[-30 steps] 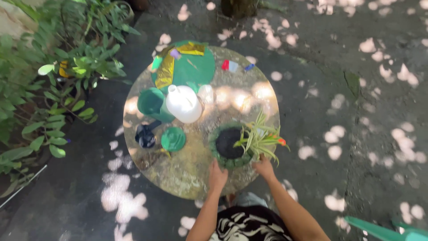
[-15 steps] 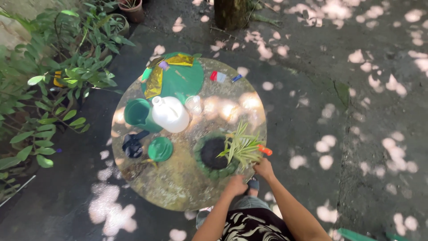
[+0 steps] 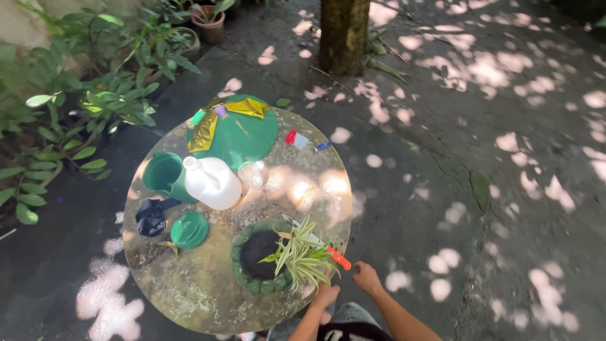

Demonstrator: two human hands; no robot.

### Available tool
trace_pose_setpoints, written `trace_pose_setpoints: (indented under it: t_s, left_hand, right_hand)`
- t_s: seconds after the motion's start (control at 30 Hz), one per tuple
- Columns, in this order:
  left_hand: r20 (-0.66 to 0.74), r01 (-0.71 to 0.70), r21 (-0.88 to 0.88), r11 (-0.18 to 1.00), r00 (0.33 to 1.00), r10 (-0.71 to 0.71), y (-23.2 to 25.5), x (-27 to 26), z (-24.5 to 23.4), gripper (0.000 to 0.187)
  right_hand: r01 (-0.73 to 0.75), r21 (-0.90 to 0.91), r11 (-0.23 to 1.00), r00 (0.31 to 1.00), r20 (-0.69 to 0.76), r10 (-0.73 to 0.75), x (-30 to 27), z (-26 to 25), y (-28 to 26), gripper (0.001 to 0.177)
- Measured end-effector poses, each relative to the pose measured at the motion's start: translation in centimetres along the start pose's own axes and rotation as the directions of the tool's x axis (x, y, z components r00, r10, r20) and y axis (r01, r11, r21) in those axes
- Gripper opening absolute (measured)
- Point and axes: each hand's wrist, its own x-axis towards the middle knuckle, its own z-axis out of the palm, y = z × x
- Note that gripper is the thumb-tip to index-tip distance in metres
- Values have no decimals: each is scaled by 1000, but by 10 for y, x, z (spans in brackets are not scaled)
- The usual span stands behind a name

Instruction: The recorder is repotting a plant from a small plastic pot into a larger green decorative planter.

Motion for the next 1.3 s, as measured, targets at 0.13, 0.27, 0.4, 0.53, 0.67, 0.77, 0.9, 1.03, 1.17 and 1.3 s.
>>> trace_pose_setpoints:
  t_s: [0.13,0.27,0.4,0.53,0.67,0.77,0.9,1.03,1.17,1.3]
  left_hand:
    - [-148,-222,-17,975,965,217,-18,27,21,85]
    - [-84,24,-245,969,995,-46,-15,33,24,76]
    - [44,133,-296,946,991,-126,-21,38,24,66]
    - [107,268,-351,897,963,-246,-14,43,27,84]
    - [91,159,-349,924,987,-135,-9,49,32,87]
    - [134,229,-392,891,972,-192,-7,49,34,85]
    - [147,147,-360,921,984,-100,-16,54,40,86]
    - [115,91,-338,937,992,-55,-10,58,34,88]
    - [-283,-78,-240,968,959,7,-13,59,26,54]
    - [-479,-33,-28,999,878,16,-20,56,18,54]
  right_hand:
    - [94,-172,981,995,-8,-97,24,19,18,57]
    - [137,-111,984,988,80,-129,24,16,-7,65]
    - [159,-60,985,986,56,-156,38,29,-2,60]
    - [166,-102,981,981,119,-154,50,43,14,51]
    - [139,-61,988,981,141,-129,59,53,25,52]
    - [68,-9,998,987,146,-66,56,58,30,61]
    - [-72,112,991,972,229,44,55,72,46,78]
    - [-121,267,956,959,280,43,69,105,68,54]
    - [-170,378,910,932,363,23,63,115,55,41]
    - [-283,350,893,864,498,78,45,106,25,37]
